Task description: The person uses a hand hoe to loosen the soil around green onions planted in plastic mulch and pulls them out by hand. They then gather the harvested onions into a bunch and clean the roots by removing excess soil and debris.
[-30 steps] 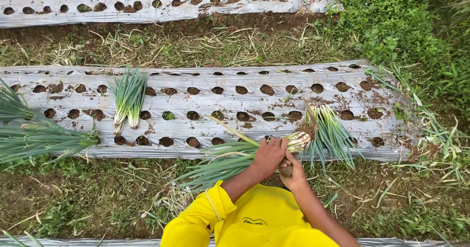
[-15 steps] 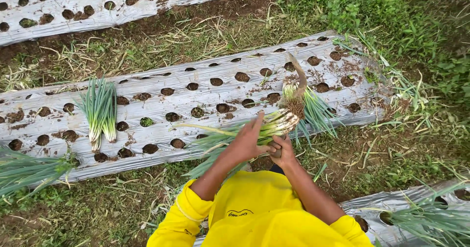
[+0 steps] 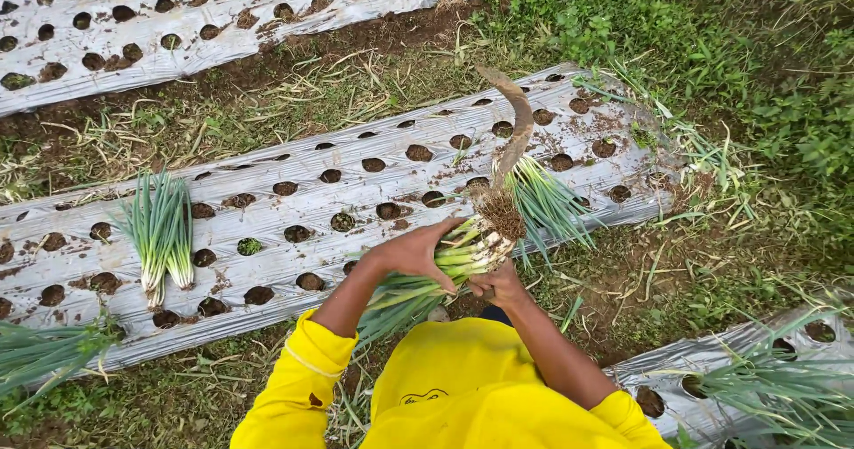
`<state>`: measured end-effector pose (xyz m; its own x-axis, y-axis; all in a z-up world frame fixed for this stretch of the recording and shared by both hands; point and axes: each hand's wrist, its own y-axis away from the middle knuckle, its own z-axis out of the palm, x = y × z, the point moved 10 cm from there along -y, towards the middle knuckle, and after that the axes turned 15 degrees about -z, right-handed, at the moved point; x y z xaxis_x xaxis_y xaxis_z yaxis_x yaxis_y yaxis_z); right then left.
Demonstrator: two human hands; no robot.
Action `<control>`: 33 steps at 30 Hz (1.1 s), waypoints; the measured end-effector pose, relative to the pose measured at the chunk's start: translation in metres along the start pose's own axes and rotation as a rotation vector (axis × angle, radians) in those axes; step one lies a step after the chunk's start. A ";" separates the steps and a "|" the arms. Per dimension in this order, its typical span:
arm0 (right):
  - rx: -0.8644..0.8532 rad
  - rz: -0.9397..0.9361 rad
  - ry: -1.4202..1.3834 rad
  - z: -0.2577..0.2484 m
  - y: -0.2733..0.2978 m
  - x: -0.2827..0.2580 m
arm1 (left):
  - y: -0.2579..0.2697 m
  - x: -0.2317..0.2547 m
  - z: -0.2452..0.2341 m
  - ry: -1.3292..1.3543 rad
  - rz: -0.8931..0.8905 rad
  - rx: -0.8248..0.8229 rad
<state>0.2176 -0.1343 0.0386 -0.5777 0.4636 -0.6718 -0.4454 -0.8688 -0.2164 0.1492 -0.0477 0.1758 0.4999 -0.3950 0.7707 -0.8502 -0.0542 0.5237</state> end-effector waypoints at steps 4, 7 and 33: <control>-0.039 -0.012 0.046 -0.043 0.012 0.022 | -0.009 -0.013 0.022 -0.078 -0.029 0.035; 0.033 -0.039 0.250 -0.026 0.006 -0.003 | -0.002 -0.005 0.023 -0.001 -0.156 0.036; -0.250 0.453 1.711 -0.056 0.062 -0.037 | -0.058 -0.167 -0.026 -0.906 -0.599 0.544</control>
<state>0.2495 -0.2154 0.0101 0.7416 -0.3331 -0.5823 -0.2715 -0.9428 0.1935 0.1192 0.0454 0.0264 0.7257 -0.6618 -0.1880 -0.5912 -0.7397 0.3215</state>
